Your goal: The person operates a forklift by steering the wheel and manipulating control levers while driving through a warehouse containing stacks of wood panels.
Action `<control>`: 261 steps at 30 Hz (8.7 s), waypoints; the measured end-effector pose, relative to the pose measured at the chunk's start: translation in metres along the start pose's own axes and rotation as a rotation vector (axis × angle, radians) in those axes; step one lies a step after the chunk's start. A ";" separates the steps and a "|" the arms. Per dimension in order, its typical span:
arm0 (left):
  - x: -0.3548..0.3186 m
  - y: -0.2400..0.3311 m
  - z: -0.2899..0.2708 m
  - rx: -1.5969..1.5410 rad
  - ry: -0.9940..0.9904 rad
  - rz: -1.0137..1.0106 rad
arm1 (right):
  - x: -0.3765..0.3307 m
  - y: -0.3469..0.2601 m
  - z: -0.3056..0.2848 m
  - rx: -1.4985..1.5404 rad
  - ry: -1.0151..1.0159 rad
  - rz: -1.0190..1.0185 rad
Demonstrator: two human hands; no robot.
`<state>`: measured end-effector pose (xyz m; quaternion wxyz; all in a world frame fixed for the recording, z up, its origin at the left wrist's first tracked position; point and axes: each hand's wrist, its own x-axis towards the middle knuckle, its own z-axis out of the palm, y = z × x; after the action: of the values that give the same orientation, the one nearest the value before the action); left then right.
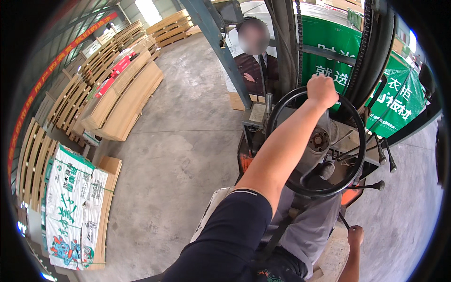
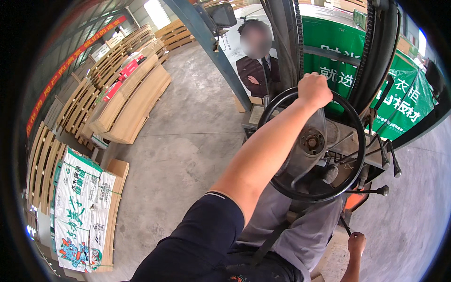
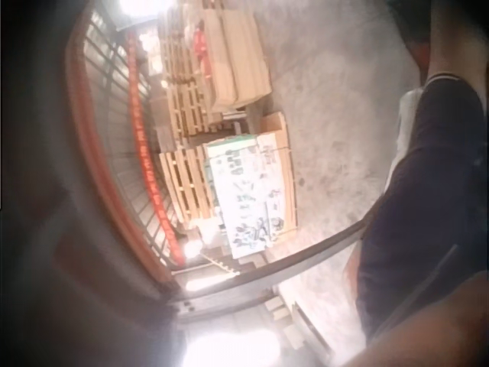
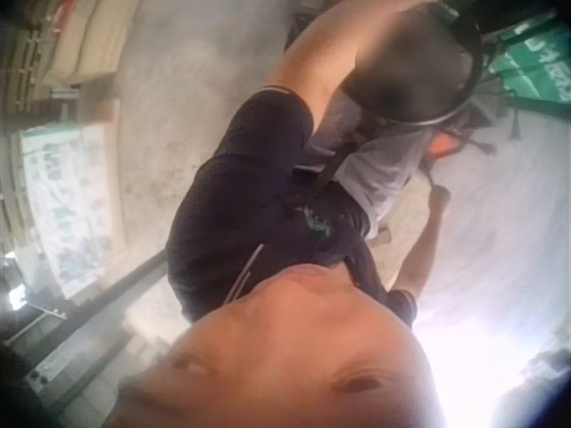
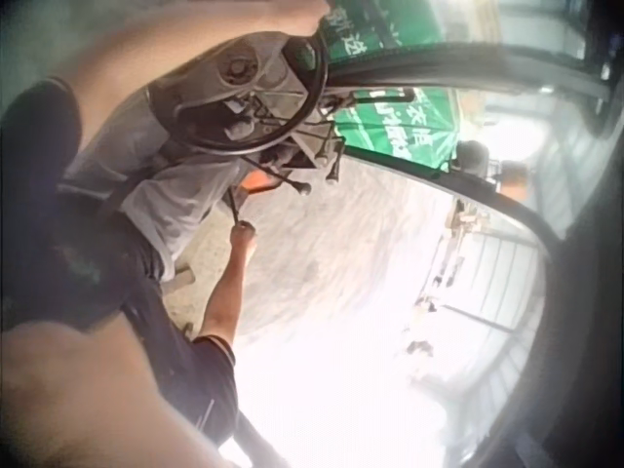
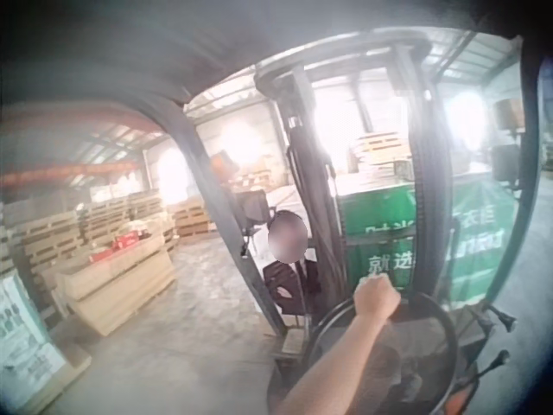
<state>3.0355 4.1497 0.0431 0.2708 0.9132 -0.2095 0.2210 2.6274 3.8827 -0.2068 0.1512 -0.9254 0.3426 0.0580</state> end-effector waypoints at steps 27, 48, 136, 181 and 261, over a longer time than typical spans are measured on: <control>0.158 -0.154 0.030 -0.064 -0.070 0.179 | 0.021 -0.218 0.047 0.313 0.573 -0.078; 0.090 -0.355 -0.075 -0.240 -0.203 0.903 | 0.176 -0.367 -0.014 0.200 0.598 0.102; 0.379 -0.674 0.116 -0.553 -0.148 0.786 | 0.418 -0.741 0.046 0.332 0.738 0.283; 0.721 -0.696 0.396 -0.564 -0.197 0.466 | 0.762 -0.783 0.025 0.182 0.554 0.360; 0.797 -0.682 0.471 -0.644 -0.041 0.573 | 0.908 -0.783 -0.001 0.204 0.644 0.326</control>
<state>4.1640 4.1856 -0.1741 0.4653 0.6913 -0.5182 0.1924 3.8263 3.8859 -0.2089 0.1160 -0.8098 0.5193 -0.2472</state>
